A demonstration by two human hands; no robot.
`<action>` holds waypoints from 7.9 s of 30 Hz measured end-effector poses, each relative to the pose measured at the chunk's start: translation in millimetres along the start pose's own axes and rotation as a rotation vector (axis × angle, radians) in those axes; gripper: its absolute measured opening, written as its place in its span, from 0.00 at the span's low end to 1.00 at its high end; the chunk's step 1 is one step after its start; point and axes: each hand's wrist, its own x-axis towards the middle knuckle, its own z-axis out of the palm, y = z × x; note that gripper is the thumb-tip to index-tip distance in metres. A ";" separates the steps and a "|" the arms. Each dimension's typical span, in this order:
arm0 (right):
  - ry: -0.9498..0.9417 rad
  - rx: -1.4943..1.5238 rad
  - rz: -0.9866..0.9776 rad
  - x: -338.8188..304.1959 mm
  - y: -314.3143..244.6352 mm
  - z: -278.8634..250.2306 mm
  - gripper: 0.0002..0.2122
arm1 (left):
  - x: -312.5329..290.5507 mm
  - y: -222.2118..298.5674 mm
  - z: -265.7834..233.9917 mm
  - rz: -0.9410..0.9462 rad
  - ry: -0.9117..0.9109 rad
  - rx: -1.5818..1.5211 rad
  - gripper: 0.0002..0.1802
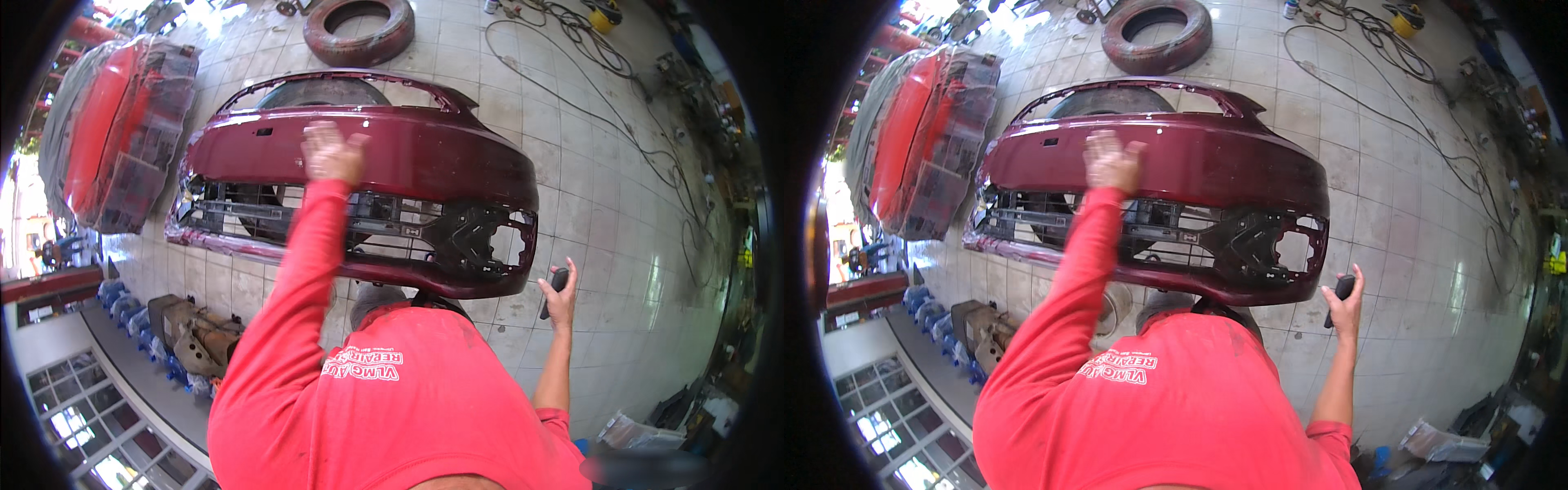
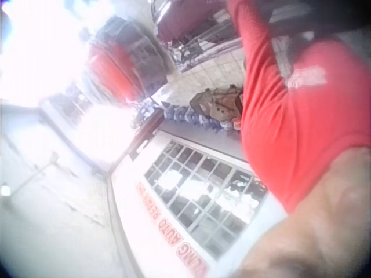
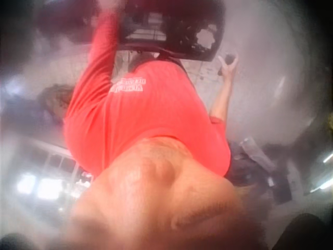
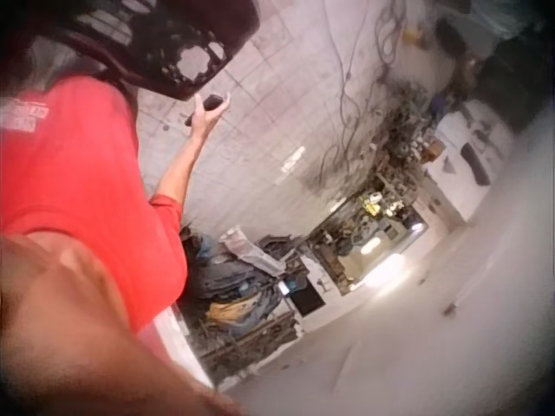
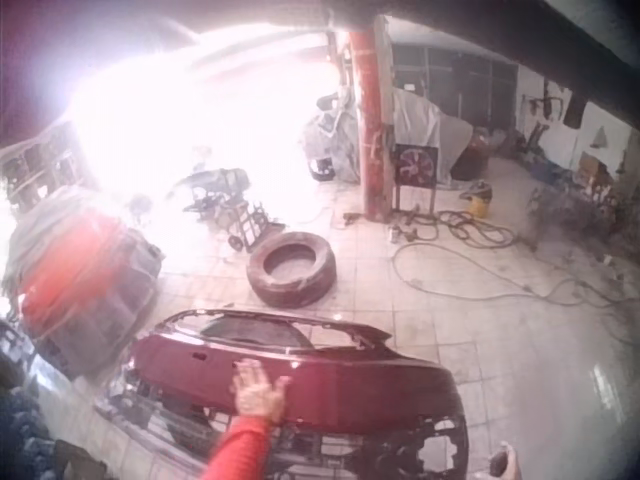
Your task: The person cleans a maroon car bumper using a sponge and water. They repeatedly dip the sponge into a bucket and wipe the bumper surface, covering multiple areas.
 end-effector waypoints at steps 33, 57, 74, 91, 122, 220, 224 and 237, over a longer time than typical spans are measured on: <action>-0.715 -0.653 -0.904 -62.2 -264.3 344.7 0.42 | -31.7 -56.2 8.1 0.466 0.027 -0.372 0.45; -1.056 0.085 -0.285 -18.9 -300.0 381.0 0.19 | -78.9 -209.0 -119.5 0.372 -0.458 -1.034 0.39; -0.670 0.781 0.154 72.4 -208.6 192.6 0.27 | -118.7 -143.9 -55.2 0.066 -0.075 -1.315 0.27; -0.447 -0.743 -1.269 38.7 -262.0 427.5 0.32 | -189.1 -295.3 23.8 -0.420 0.565 -0.725 0.36; 0.123 -0.777 -0.685 183.3 -108.8 211.2 0.28 | -124.5 -293.7 37.8 -1.050 0.500 -1.364 0.54; -0.618 -0.883 -1.167 -1.0 -424.2 801.6 0.36 | -87.9 -387.4 -3.8 0.157 0.470 -0.646 0.09; -0.374 -0.904 -1.265 30.9 -371.8 663.4 0.28 | -92.2 -402.0 3.6 0.074 0.490 -0.642 0.08; -0.211 -0.664 -1.256 51.9 -361.8 679.7 0.27 | -86.4 -384.9 -5.6 0.134 0.466 -0.610 0.07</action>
